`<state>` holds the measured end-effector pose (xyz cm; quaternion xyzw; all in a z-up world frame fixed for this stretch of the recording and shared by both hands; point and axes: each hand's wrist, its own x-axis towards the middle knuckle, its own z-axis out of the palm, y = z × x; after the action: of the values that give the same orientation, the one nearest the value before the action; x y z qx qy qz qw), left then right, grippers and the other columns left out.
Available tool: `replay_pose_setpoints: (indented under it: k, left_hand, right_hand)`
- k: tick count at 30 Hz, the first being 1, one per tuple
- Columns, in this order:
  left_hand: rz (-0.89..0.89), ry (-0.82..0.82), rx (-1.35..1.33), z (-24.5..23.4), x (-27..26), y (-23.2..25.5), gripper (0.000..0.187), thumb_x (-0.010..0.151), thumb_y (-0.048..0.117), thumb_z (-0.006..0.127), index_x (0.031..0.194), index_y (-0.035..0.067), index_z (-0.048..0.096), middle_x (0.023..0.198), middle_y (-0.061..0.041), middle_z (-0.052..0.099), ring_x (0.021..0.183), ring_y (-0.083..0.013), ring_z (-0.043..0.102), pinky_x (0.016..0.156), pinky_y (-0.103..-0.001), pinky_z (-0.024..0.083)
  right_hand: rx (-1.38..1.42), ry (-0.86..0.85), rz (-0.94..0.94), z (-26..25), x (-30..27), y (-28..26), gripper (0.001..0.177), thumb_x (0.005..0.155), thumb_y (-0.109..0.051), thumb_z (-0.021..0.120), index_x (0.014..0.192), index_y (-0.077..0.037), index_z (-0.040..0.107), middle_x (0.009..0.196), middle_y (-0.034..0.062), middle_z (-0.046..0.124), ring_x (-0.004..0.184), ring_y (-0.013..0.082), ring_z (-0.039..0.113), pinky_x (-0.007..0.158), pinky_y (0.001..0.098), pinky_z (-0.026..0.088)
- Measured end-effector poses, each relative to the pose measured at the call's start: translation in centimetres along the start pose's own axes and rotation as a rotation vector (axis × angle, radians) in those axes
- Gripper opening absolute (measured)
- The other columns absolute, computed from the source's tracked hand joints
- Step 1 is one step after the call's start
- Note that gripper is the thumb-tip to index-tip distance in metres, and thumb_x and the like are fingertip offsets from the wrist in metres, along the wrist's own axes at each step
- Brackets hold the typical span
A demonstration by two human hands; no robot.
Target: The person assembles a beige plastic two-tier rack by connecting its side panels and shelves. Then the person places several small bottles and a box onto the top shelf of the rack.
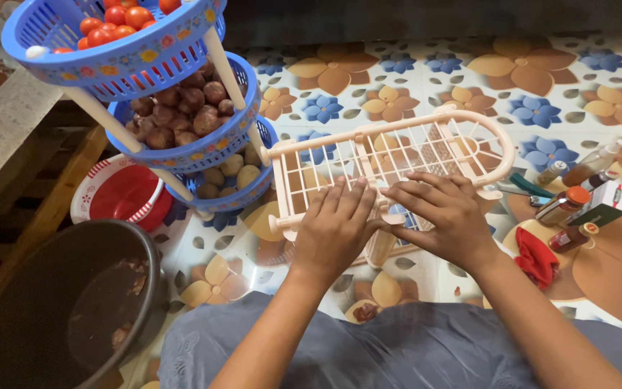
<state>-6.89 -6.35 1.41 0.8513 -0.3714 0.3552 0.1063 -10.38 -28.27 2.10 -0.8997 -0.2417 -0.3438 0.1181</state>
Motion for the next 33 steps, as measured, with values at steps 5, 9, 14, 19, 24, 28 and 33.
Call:
replay_pose_setpoints:
  k: [5, 9, 14, 19, 24, 28, 33]
  left_hand:
    - [0.039, 0.068, 0.102, 1.4, -0.5, -0.5, 0.042, 0.101, 0.039, 0.062, 0.129, 0.008, 0.066, 0.132, -0.010, 0.069, 0.121, -0.0319, 0.066, 0.102, -0.046, 0.051]
    - [0.058, 0.091, 0.118, 2.0, -0.6, -1.1, 0.041, 0.102, 0.038, 0.061, 0.129, 0.007, 0.066, 0.130, -0.010, 0.069, 0.120, -0.0320, 0.066, 0.102, -0.047, 0.052]
    - [0.047, 0.093, 0.128, 2.6, -0.2, -1.3, 0.040, 0.101, 0.037, 0.062, 0.128, 0.007, 0.066, 0.130, -0.010, 0.069, 0.119, -0.0311, 0.066, 0.102, -0.046, 0.052]
    - [-0.025, 0.123, -0.096, 2.0, 0.8, -1.0, 0.029, 0.096, 0.020, 0.064, 0.123, 0.010, 0.067, 0.124, -0.009, 0.070, 0.120, -0.0303, 0.067, 0.097, -0.043, 0.051]
    - [-0.084, 0.063, -0.155, 0.7, 0.0, -1.0, 0.030, 0.090, 0.006, 0.064, 0.119, 0.010, 0.068, 0.107, -0.005, 0.070, 0.106, -0.0254, 0.067, 0.096, -0.042, 0.050]
    - [-0.125, 0.143, -0.131, -0.2, 0.4, -0.4, 0.031, 0.089, 0.005, 0.064, 0.119, 0.010, 0.068, 0.107, -0.005, 0.070, 0.101, -0.0241, 0.066, 0.096, -0.043, 0.048]
    - [-0.242, 0.226, -0.233, -0.8, 0.9, -0.8, 0.026, 0.090, 0.006, 0.068, 0.115, 0.014, 0.069, 0.102, -0.005, 0.069, 0.100, -0.0273, 0.065, 0.095, -0.044, 0.047]
  right_hand:
    - [-0.010, 0.040, 0.028, 0.7, -0.1, -0.4, 0.050, 0.080, -0.043, 0.082, 0.124, -0.021, 0.072, 0.119, -0.0034, 0.071, 0.117, 0.0159, 0.063, 0.099, 0.0401, 0.038]
    - [0.006, 0.036, 0.058, 1.2, 0.0, -0.7, 0.049, 0.080, -0.041, 0.083, 0.123, -0.021, 0.073, 0.117, -0.0039, 0.071, 0.112, 0.0145, 0.065, 0.100, 0.0404, 0.036]
    - [0.051, 0.001, 0.098, 1.5, 0.5, -0.5, 0.050, 0.079, -0.041, 0.084, 0.122, -0.020, 0.072, 0.116, -0.0045, 0.070, 0.108, 0.0138, 0.065, 0.098, 0.0401, 0.036]
    - [0.045, -0.067, 0.063, 0.2, 0.3, 0.9, 0.071, 0.068, -0.041, 0.085, 0.133, -0.019, 0.067, 0.127, -0.0002, 0.067, 0.125, 0.0244, 0.059, 0.106, 0.0410, 0.038]
    - [0.065, 0.310, 0.419, -0.6, -4.7, 1.5, 0.108, 0.069, -0.053, 0.085, 0.152, -0.003, 0.037, 0.144, 0.0241, 0.044, 0.136, 0.0392, 0.044, 0.115, 0.0484, 0.035]
    - [0.582, 0.160, 0.689, 1.6, -7.3, 2.0, 0.100, 0.070, -0.044, 0.088, 0.147, -0.004, 0.040, 0.137, 0.0202, 0.057, 0.127, 0.0344, 0.058, 0.108, 0.0448, 0.045]
    - [0.426, 0.135, 0.937, 1.5, -6.9, 3.3, 0.059, 0.088, -0.033, 0.079, 0.136, -0.009, 0.054, 0.118, 0.0156, 0.072, 0.111, 0.0265, 0.073, 0.096, 0.0390, 0.055]
